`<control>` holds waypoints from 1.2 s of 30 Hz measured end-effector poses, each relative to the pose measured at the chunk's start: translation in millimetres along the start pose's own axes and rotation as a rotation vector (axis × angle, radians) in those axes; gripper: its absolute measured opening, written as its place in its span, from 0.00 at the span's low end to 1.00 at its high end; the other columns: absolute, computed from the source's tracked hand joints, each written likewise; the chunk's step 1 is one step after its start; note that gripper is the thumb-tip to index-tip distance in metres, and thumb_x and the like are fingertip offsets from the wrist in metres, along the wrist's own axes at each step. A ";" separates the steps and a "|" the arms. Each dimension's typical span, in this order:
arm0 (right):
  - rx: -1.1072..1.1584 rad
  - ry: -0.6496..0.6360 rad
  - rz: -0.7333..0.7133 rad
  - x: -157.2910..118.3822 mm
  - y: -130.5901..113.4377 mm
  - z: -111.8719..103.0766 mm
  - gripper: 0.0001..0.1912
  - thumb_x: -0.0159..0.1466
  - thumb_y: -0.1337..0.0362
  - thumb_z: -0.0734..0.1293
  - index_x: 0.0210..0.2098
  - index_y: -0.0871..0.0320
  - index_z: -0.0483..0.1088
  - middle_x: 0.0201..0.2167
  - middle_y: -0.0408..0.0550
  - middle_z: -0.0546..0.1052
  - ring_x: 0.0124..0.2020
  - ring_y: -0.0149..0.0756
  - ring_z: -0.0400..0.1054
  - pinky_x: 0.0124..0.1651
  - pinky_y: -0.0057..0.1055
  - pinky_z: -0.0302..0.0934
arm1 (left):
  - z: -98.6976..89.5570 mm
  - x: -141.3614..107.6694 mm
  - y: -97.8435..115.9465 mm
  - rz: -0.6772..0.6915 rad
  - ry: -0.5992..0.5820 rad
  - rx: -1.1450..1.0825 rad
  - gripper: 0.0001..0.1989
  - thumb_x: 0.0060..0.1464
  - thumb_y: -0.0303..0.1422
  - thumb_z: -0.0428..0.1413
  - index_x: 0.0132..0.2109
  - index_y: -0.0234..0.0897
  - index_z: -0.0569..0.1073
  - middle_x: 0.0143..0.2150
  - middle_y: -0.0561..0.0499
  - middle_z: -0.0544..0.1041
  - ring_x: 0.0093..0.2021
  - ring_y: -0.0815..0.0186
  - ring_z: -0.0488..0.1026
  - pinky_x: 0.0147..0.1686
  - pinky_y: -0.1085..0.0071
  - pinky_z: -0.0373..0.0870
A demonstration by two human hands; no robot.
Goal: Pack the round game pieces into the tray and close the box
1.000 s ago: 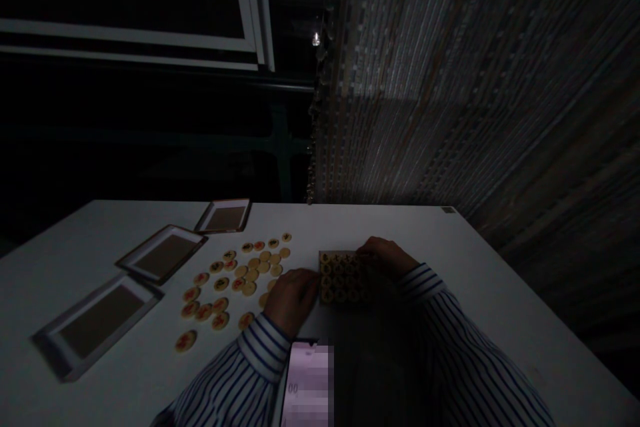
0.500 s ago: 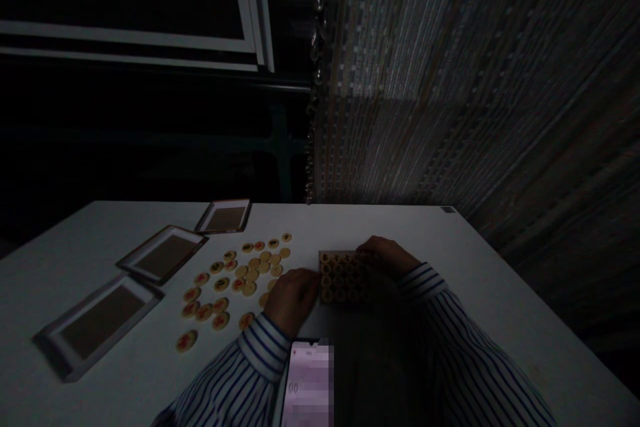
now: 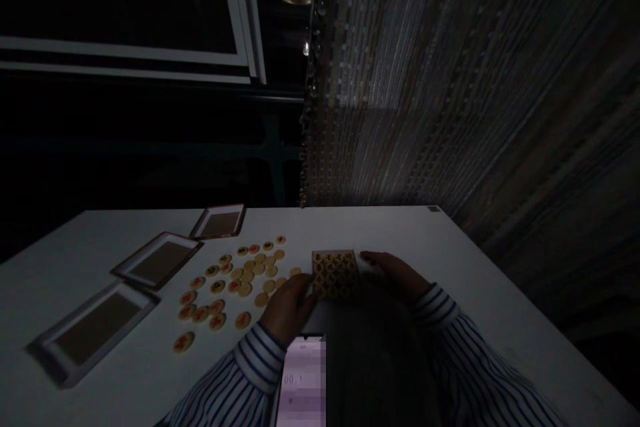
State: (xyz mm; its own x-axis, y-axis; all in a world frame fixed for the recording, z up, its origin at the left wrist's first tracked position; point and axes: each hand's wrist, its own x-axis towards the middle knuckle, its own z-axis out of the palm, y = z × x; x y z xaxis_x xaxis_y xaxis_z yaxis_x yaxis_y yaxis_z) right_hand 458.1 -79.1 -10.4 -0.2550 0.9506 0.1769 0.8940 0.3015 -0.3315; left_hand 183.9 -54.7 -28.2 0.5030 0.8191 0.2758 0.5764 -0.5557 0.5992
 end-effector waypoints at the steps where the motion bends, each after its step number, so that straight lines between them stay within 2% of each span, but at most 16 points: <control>1: 0.019 0.010 0.015 -8.6 -1.1 2.5 0.26 0.57 0.59 0.61 0.54 0.61 0.59 0.47 0.57 0.70 0.44 0.42 0.66 0.46 0.41 0.60 | 0.9 -2.2 0.5 0.009 -0.015 -0.010 0.16 0.51 0.31 0.50 0.48 0.34 0.67 0.46 0.44 0.73 0.46 0.62 0.69 0.46 0.64 0.66; 4: 0.073 0.007 0.034 -27.6 -7.7 11.2 0.30 0.55 0.56 0.63 0.55 0.60 0.58 0.45 0.57 0.71 0.44 0.44 0.66 0.44 0.41 0.61 | 3.2 -7.7 2.3 0.003 -0.014 -0.031 0.17 0.50 0.31 0.51 0.48 0.35 0.67 0.46 0.45 0.73 0.46 0.61 0.69 0.46 0.64 0.66; 8: -0.034 -0.028 0.137 -33.1 -21.1 22.5 0.34 0.53 0.57 0.65 0.56 0.64 0.56 0.47 0.61 0.69 0.46 0.47 0.65 0.46 0.40 0.60 | 5.5 -10.3 3.7 -0.039 -0.024 -0.041 0.18 0.48 0.31 0.52 0.48 0.35 0.67 0.46 0.44 0.73 0.47 0.60 0.69 0.46 0.63 0.66; 13: -0.145 -0.019 0.082 -29.0 -35.3 29.1 0.25 0.56 0.59 0.61 0.53 0.59 0.61 0.49 0.56 0.68 0.47 0.43 0.64 0.46 0.36 0.59 | 10.5 -8.5 2.5 -0.022 -0.024 -0.029 0.19 0.47 0.28 0.51 0.49 0.34 0.66 0.48 0.43 0.71 0.48 0.61 0.68 0.49 0.63 0.64; 18: -0.149 0.052 0.127 -28.6 -43.7 28.7 0.23 0.57 0.58 0.61 0.51 0.57 0.61 0.45 0.54 0.72 0.45 0.40 0.66 0.45 0.32 0.59 | 15.3 -7.0 2.2 0.003 -0.004 -0.014 0.19 0.47 0.27 0.51 0.49 0.33 0.66 0.47 0.43 0.71 0.48 0.61 0.68 0.48 0.63 0.65; 21: -0.146 0.044 0.094 -27.7 -45.3 27.4 0.20 0.59 0.58 0.59 0.50 0.55 0.62 0.45 0.51 0.72 0.44 0.38 0.66 0.44 0.31 0.59 | 15.9 -7.3 3.6 0.014 -0.004 -0.006 0.19 0.46 0.26 0.51 0.49 0.33 0.65 0.47 0.43 0.71 0.48 0.61 0.68 0.47 0.63 0.65; 28: -0.109 0.055 0.101 -27.0 -41.2 30.0 0.20 0.59 0.58 0.59 0.50 0.56 0.62 0.45 0.50 0.72 0.45 0.38 0.65 0.46 0.31 0.58 | 18.6 -7.6 4.0 0.021 0.022 0.023 0.19 0.47 0.25 0.50 0.48 0.34 0.66 0.46 0.43 0.72 0.47 0.61 0.69 0.47 0.61 0.66; 36: -0.101 0.021 0.106 -25.1 -53.6 17.8 0.19 0.61 0.60 0.57 0.50 0.55 0.62 0.43 0.50 0.73 0.42 0.37 0.67 0.42 0.29 0.58 | 18.7 -8.1 4.6 0.028 0.043 0.016 0.18 0.47 0.26 0.50 0.48 0.33 0.67 0.45 0.43 0.72 0.46 0.61 0.69 0.46 0.63 0.67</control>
State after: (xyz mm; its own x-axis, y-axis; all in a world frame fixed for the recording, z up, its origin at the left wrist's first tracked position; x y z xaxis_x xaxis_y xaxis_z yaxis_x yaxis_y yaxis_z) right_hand 410.0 -117.7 -13.6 -0.1507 0.9746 0.1657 0.9482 0.1899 -0.2546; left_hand 194.5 -66.6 -41.8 0.4910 0.8083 0.3250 0.5729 -0.5806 0.5785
